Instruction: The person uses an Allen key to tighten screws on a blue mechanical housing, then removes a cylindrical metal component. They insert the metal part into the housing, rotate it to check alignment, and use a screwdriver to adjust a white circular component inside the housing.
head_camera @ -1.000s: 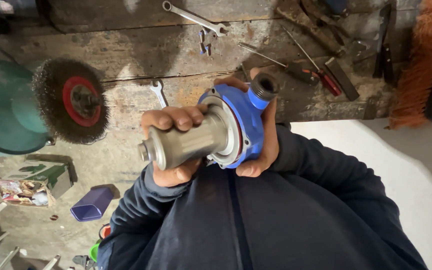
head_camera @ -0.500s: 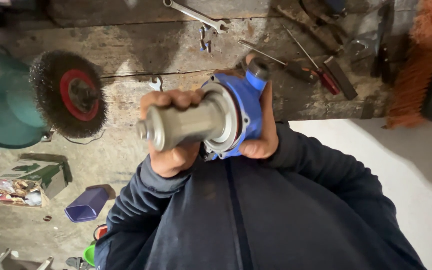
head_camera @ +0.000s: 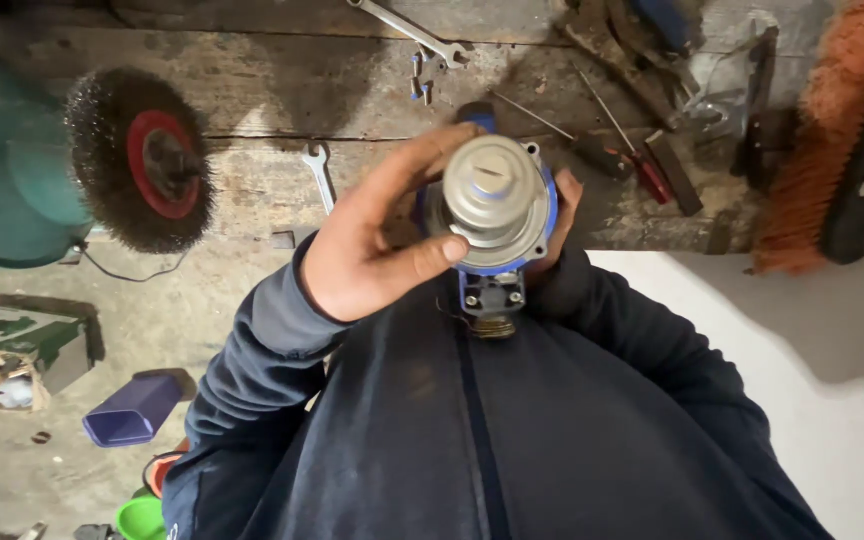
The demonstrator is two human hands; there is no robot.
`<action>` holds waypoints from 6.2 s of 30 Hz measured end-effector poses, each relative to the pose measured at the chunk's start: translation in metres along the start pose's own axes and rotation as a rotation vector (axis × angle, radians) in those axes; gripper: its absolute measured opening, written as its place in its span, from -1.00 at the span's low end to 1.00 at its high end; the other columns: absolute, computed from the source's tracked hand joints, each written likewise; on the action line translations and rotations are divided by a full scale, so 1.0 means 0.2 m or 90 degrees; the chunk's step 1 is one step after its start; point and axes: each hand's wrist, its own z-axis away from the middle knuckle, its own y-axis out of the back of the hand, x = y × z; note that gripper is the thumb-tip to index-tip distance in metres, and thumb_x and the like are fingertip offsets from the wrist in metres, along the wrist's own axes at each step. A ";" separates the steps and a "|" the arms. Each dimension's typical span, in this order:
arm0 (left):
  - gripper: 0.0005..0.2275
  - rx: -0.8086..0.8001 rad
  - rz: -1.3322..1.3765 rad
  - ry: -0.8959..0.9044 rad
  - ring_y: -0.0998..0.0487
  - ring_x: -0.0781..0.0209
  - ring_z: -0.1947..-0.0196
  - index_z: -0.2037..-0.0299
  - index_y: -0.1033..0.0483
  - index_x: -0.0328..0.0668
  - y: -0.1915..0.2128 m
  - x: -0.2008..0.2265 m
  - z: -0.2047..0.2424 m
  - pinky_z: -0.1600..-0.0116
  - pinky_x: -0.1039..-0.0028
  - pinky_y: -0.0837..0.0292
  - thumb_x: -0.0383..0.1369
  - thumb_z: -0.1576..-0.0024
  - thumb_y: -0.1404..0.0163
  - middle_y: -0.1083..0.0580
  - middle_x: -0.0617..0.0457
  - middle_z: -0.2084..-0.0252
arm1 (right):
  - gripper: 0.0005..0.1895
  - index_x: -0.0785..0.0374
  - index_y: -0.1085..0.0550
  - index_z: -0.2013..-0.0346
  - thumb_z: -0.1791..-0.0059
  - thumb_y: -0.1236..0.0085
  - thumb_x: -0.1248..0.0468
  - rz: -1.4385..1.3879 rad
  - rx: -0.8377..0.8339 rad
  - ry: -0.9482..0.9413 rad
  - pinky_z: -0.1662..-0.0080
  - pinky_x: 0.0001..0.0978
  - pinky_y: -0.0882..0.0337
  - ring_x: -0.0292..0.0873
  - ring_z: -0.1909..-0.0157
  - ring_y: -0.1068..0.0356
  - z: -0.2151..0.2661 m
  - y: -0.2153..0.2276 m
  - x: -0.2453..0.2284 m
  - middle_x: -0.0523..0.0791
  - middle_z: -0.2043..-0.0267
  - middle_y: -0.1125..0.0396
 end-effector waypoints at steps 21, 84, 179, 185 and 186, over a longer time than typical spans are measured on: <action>-0.70 0.090 -0.202 0.028 -0.61 0.16 -0.10 -0.16 -0.48 -0.32 0.09 -0.07 0.26 -0.22 0.42 -0.48 -0.41 -0.26 -0.14 -0.57 -0.04 -0.09 | -0.06 0.44 -0.31 -0.30 -0.24 0.23 -0.46 -0.412 -0.235 -0.648 -0.31 0.45 -0.29 0.50 -0.30 -0.24 -0.02 0.26 -0.21 0.34 -0.29 -0.20; -0.33 -0.133 -0.659 -0.022 -0.54 0.03 0.39 -0.14 -0.40 -0.31 -0.31 0.15 0.13 0.35 0.28 -0.45 -0.27 0.25 -0.29 -0.45 0.00 0.34 | -0.38 0.07 -0.29 -0.41 -0.14 0.29 -0.11 0.652 -0.186 0.532 -0.32 0.48 -0.34 0.34 -0.39 -0.18 0.46 0.01 -0.13 0.05 -0.38 -0.21; -0.33 -0.068 -0.463 -0.120 -0.60 0.05 0.50 -0.31 -0.32 -0.10 -0.40 0.23 0.22 0.44 0.33 -0.47 -0.13 0.02 -0.26 -0.50 -0.34 0.06 | 0.13 0.12 -0.15 -0.48 0.25 -0.50 -0.12 0.099 -0.177 0.347 -0.27 0.39 -0.40 0.42 -0.43 -0.15 0.30 -0.14 -0.17 0.21 -0.43 -0.12; -0.37 -0.063 -0.448 -0.098 -0.61 0.05 0.51 -0.30 -0.34 -0.14 -0.38 0.20 0.20 0.45 0.32 -0.49 -0.13 -0.05 -0.25 -0.54 -0.17 0.22 | 0.16 -0.06 -0.13 -0.48 0.30 -0.60 0.02 0.124 -0.181 0.199 -0.21 0.42 -0.41 0.46 -0.41 -0.15 0.37 -0.07 -0.28 0.16 -0.45 -0.08; -0.38 -0.068 -0.438 -0.086 -0.60 0.06 0.53 -0.30 -0.35 -0.17 -0.37 0.19 0.19 0.46 0.33 -0.50 -0.13 -0.06 -0.26 -0.56 -0.15 0.26 | 0.15 -0.25 -0.13 -0.46 0.31 -0.63 0.10 0.146 -0.169 0.139 -0.20 0.44 -0.42 0.45 -0.41 -0.16 0.37 -0.07 -0.29 0.17 -0.46 -0.06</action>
